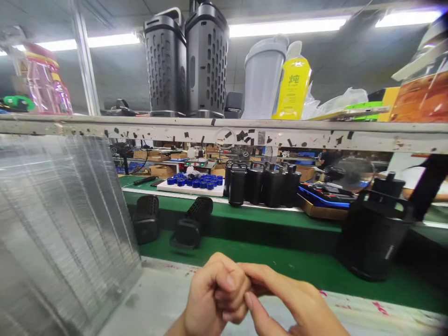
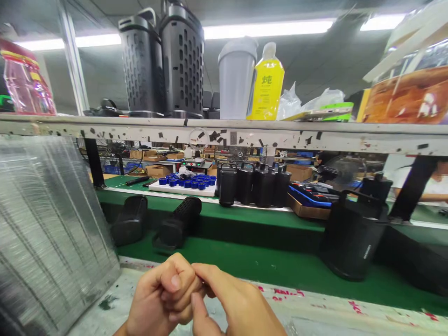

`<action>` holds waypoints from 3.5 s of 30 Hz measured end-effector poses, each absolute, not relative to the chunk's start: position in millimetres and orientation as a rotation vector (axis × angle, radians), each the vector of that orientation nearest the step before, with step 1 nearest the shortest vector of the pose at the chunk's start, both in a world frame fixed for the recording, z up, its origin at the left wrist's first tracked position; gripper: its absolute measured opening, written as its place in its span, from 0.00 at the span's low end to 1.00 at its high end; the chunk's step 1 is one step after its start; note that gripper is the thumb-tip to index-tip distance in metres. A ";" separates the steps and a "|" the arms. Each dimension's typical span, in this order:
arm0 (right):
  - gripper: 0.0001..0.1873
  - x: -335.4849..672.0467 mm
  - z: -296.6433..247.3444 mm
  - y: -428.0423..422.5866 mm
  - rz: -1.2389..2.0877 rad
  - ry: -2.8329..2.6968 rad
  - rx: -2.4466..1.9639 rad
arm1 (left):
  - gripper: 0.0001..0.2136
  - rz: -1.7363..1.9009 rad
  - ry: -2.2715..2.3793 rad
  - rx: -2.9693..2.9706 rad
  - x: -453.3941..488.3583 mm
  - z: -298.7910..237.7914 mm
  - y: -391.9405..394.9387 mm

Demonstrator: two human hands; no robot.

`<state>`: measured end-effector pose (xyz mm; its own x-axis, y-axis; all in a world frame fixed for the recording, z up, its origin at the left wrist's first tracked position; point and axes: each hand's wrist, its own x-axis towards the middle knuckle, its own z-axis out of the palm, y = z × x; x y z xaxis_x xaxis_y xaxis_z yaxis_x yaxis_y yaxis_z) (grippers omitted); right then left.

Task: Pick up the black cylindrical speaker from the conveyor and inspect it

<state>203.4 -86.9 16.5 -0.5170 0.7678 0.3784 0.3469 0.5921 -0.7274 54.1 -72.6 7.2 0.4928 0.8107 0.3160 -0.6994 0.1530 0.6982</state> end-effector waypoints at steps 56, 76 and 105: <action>0.05 196.2 19.7 -80.5 1.060 -1.908 -0.732 | 0.15 0.982 0.229 0.851 54.6 8.6 -68.6; 0.04 195.1 15.0 -80.4 1.133 -1.875 -0.793 | 0.11 0.991 0.295 0.937 54.4 9.5 -68.1; 0.08 201.1 19.2 -81.6 1.185 -1.957 -0.785 | 0.09 0.986 0.412 0.934 53.0 9.1 -72.5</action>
